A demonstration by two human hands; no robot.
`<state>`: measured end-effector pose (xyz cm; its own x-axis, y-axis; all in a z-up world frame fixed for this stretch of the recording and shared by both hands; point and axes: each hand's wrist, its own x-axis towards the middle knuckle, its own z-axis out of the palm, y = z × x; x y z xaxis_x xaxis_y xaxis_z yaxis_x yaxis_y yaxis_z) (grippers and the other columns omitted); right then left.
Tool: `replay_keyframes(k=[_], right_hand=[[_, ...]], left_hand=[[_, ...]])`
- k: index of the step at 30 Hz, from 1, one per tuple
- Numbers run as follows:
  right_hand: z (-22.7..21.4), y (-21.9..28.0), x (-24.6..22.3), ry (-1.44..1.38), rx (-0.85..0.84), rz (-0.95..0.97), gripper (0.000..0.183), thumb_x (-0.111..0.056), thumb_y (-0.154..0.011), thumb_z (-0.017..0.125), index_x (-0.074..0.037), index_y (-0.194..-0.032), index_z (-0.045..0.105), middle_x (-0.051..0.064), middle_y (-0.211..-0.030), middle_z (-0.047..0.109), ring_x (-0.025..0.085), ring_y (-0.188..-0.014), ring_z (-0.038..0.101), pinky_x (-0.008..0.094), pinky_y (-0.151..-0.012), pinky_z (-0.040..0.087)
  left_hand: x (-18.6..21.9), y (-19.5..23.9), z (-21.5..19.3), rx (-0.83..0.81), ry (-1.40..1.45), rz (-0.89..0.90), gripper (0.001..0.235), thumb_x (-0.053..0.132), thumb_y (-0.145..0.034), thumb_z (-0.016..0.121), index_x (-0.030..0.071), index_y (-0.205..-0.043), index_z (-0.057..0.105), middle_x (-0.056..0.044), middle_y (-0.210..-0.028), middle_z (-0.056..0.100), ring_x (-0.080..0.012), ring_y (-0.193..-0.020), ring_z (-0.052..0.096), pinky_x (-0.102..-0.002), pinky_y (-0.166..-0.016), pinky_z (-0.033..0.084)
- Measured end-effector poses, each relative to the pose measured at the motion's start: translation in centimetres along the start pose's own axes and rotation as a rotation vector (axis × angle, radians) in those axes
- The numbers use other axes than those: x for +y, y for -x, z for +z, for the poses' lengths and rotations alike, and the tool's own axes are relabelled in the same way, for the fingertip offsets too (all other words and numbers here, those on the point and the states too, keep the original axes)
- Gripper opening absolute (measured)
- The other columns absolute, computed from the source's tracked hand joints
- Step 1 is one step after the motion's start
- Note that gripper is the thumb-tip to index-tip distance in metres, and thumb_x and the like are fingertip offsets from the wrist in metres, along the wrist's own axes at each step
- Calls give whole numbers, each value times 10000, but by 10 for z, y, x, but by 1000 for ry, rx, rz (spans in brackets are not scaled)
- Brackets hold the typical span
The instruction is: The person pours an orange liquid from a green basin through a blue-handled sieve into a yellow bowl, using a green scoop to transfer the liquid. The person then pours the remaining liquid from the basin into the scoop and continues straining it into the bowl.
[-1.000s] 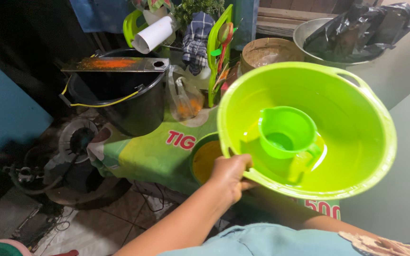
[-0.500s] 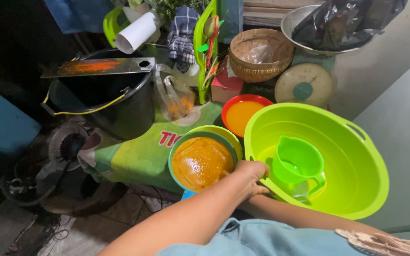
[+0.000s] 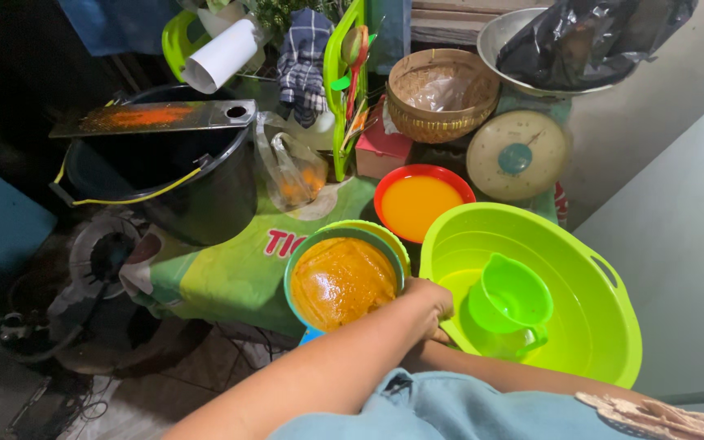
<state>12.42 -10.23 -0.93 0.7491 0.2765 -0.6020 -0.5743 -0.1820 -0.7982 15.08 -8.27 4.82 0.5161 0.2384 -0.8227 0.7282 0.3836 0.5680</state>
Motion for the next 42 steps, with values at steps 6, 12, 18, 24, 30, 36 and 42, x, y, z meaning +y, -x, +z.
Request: replay_keyframes(k=[6,12,18,24,30,36,42], right_hand=[[9,-9,-1,-7,-17,-10,301,-177,-950,657,-26,-1210,645,148,-1005,733,264,-760,723,419,-648,632],[22,-15,-1,-4,-44,-30,312,-191,-957,654,-34,-1226,642,147,-1012,734,260,-758,721,420,-643,630],[31,-22,0,8,-63,-37,322,-205,-964,650,-42,-1242,638,146,-1019,735,256,-757,719,422,-639,629],[28,-24,-5,16,-61,-20,335,-215,-979,640,-41,-1265,634,150,-1031,733,253,-748,714,425,-632,628],[39,-10,-20,-102,-95,101,310,-191,-1004,589,-94,-1297,614,101,-1163,702,240,-956,674,406,-745,627],[47,-1,-34,-125,-28,144,315,-203,-1009,582,-172,-1321,615,29,-1208,693,189,-1042,653,393,-783,622],[54,0,-30,-96,42,111,307,-214,-1019,575,-151,-1317,616,71,-1186,689,214,-1020,652,399,-782,630]], left_hand=[[8,47,5,269,-358,181,480,26,-868,610,4,-1346,563,-226,-1352,610,-394,-1197,630,-498,-926,537],[19,84,-16,260,-444,314,500,114,-846,649,-2,-1327,576,-222,-1326,629,-349,-1198,641,-398,-951,525],[28,97,-61,273,-263,658,306,134,-770,737,39,-1057,692,-130,-951,717,-265,-880,717,-390,-776,572],[46,56,-221,888,-157,1034,178,153,-796,723,73,-948,769,-99,-881,767,-171,-769,706,-335,-732,553],[-50,-25,-335,567,253,507,61,2,-789,578,59,-788,598,-73,-618,544,-204,-449,493,-376,-378,353],[-90,-71,-300,76,172,103,191,73,-850,723,8,-1029,722,-213,-822,707,-311,-637,689,-451,-529,559],[-71,-88,-280,49,242,100,240,63,-865,733,-80,-1053,689,-254,-885,719,-368,-682,713,-521,-581,632]])
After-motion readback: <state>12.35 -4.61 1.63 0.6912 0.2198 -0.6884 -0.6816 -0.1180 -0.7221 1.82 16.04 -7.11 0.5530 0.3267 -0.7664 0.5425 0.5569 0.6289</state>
